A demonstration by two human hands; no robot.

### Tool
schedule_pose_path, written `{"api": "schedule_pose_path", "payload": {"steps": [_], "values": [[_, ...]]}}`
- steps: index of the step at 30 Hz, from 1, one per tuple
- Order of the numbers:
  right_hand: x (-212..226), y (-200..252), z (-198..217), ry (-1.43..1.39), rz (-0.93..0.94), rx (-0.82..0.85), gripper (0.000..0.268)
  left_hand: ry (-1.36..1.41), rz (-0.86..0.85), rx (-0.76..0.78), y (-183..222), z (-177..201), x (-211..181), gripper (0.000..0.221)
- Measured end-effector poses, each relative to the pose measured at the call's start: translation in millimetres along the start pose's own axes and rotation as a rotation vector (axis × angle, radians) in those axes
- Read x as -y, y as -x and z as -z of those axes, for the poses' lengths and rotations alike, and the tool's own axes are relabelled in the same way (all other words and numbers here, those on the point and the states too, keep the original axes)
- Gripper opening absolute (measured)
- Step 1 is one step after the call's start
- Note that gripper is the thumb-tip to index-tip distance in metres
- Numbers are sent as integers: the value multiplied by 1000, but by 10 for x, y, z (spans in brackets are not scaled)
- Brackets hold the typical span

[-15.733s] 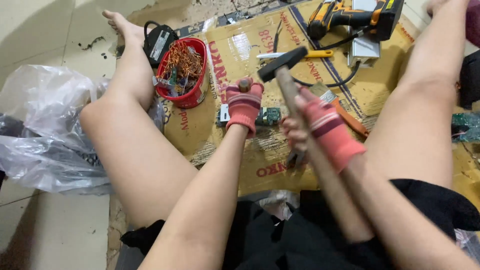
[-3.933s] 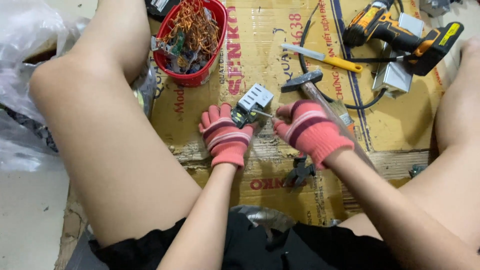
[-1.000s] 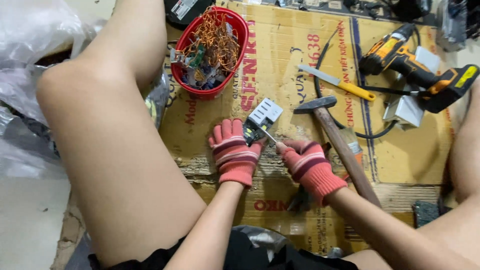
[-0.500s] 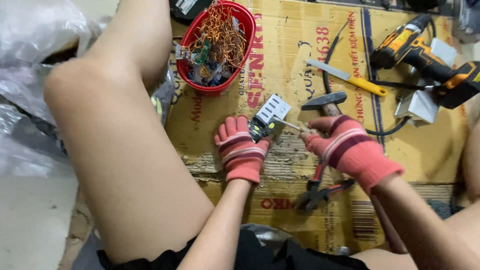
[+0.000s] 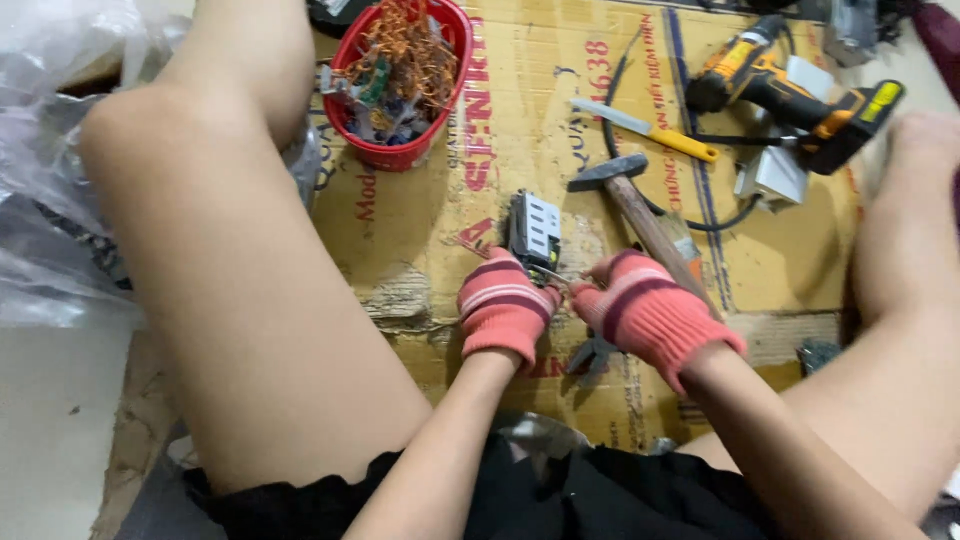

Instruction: Dismantling a circuit board using pliers and a hammer to remove components while sitting on the floor.

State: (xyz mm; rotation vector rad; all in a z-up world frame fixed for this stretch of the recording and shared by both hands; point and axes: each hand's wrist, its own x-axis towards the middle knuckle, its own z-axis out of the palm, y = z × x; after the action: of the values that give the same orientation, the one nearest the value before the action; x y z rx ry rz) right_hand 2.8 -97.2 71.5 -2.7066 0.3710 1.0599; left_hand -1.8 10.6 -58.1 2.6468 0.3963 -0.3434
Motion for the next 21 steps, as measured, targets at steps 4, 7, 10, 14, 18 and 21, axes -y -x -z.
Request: {"api": "schedule_pose_path", "payload": {"steps": [4, 7, 10, 14, 18, 21], "values": [[128, 46, 151, -7, -86, 3, 36, 62, -44, 58, 100, 23, -37, 73], [191, -66, 182, -31, -73, 21, 30, 123, -29, 65, 108, 94, -7, 72], [16, -442, -23, 25, -28, 4, 40, 159, -40, 95, 111, 118, -10, 72], [-128, -584, -362, 55, -45, -126, 35, 205, -47, 129, 105, 168, -30, 71], [-189, -476, -578, 16, -54, -159, 35, 209, -66, 163, 117, 189, -40, 71], [-192, -364, -780, -17, -45, -218, 36, 223, -74, 178, 124, 230, -42, 71]]}}
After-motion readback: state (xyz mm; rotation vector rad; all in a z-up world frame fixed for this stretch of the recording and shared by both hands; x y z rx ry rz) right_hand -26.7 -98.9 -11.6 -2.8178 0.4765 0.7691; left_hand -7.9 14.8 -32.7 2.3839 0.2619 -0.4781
